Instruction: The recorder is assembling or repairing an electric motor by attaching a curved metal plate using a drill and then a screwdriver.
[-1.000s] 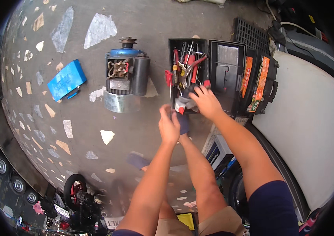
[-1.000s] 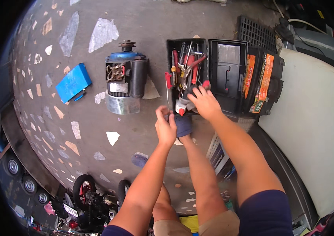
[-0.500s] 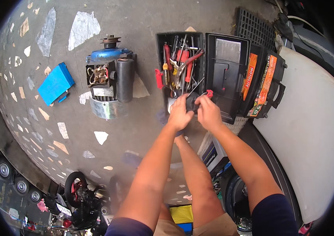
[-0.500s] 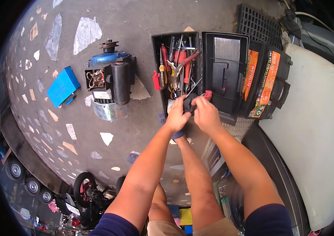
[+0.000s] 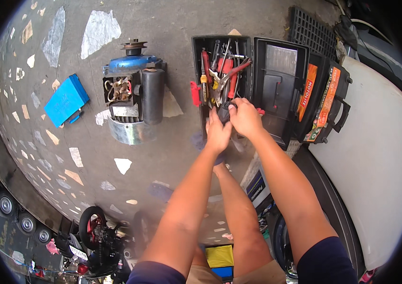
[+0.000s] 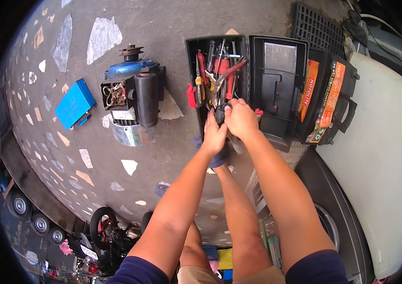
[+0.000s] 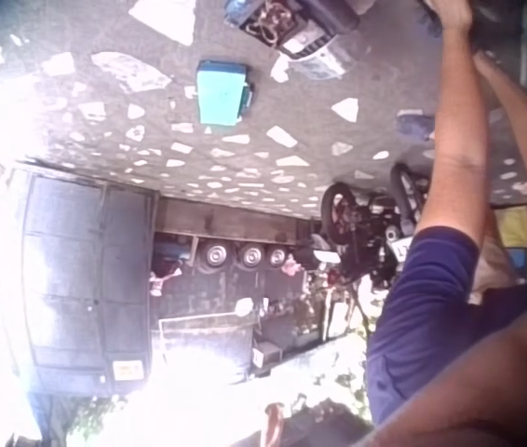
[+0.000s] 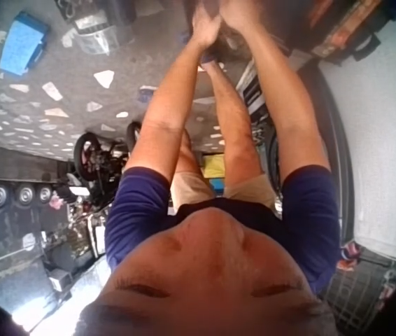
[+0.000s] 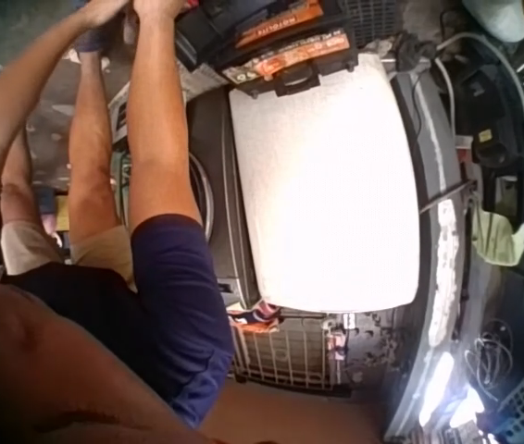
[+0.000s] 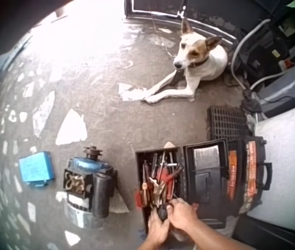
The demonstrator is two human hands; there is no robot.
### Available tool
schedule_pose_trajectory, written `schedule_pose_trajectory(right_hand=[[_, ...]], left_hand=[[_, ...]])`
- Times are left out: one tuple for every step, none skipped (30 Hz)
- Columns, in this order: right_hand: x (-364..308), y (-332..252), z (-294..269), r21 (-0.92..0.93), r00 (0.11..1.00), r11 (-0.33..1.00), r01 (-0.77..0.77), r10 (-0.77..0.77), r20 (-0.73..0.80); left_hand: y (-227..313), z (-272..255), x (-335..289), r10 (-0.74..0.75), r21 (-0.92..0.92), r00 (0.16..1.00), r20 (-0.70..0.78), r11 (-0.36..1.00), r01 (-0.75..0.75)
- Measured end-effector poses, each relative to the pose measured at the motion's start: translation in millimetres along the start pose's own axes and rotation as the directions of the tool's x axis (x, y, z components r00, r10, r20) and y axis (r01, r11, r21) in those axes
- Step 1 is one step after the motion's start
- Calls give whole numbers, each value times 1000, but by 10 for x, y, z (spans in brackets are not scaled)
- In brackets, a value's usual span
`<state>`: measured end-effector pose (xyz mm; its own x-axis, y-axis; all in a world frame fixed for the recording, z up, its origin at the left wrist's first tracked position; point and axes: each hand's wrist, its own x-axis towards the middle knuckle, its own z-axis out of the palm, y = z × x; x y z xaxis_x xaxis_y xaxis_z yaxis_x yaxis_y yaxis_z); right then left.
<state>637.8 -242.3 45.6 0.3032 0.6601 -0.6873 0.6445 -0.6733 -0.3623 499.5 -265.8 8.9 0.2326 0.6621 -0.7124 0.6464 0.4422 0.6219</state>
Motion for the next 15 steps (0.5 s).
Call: schedule_pose_trajectory(right_hand=[[-3,67,-4,-7,1000,1000,-5,5,0],[-7,139,-18,11,1000,1000,3,-3,7],[-11,202,-22,29,1000,1000,11,-11,14],[-21,230,-8,27,1000,1000,7,-8,10],[-51,114,83,137,993,987,83,-70,-96],[-59,-9,170,239,971,957,165,-116,-209],[-32,110,131,208,972,967,147,-102,-213],[22,50,135,217,968,970,111,-57,-243],[83,-13,142,229,962,971,76,-11,-273],[155,-122,166,289,969,957,-5,76,-235],[225,-218,170,341,968,936,-88,161,-195],[286,-316,177,439,956,884,-162,251,-153],[393,-297,267,530,936,829,-179,309,-167],[408,-384,279,552,924,808,-208,347,-160],[420,-443,264,573,910,785,-235,384,-153]], left_hand=[[0,-48,46,-14,-176,991,134,984,38],[12,-81,85,-134,-331,953,274,917,224],[48,-61,62,-132,-335,951,280,915,225],[82,-54,39,-164,-461,943,291,839,288],[25,-165,33,-204,-560,935,291,756,339],[-114,-123,67,-32,-486,999,-14,874,21],[124,38,-1,-76,-543,993,-94,840,13],[205,54,-9,-49,-419,988,-148,908,-18],[280,60,-15,-12,-284,980,-196,958,-45],[318,23,-16,3,-253,973,-231,965,-62],[328,21,-17,8,-248,975,-222,967,-64],[338,14,-18,30,-173,960,-279,982,-81],[378,47,-15,57,-107,942,-330,990,-98],[382,16,-39,84,-79,931,-355,990,-119],[384,-24,-58,88,-71,934,-348,990,-120]])
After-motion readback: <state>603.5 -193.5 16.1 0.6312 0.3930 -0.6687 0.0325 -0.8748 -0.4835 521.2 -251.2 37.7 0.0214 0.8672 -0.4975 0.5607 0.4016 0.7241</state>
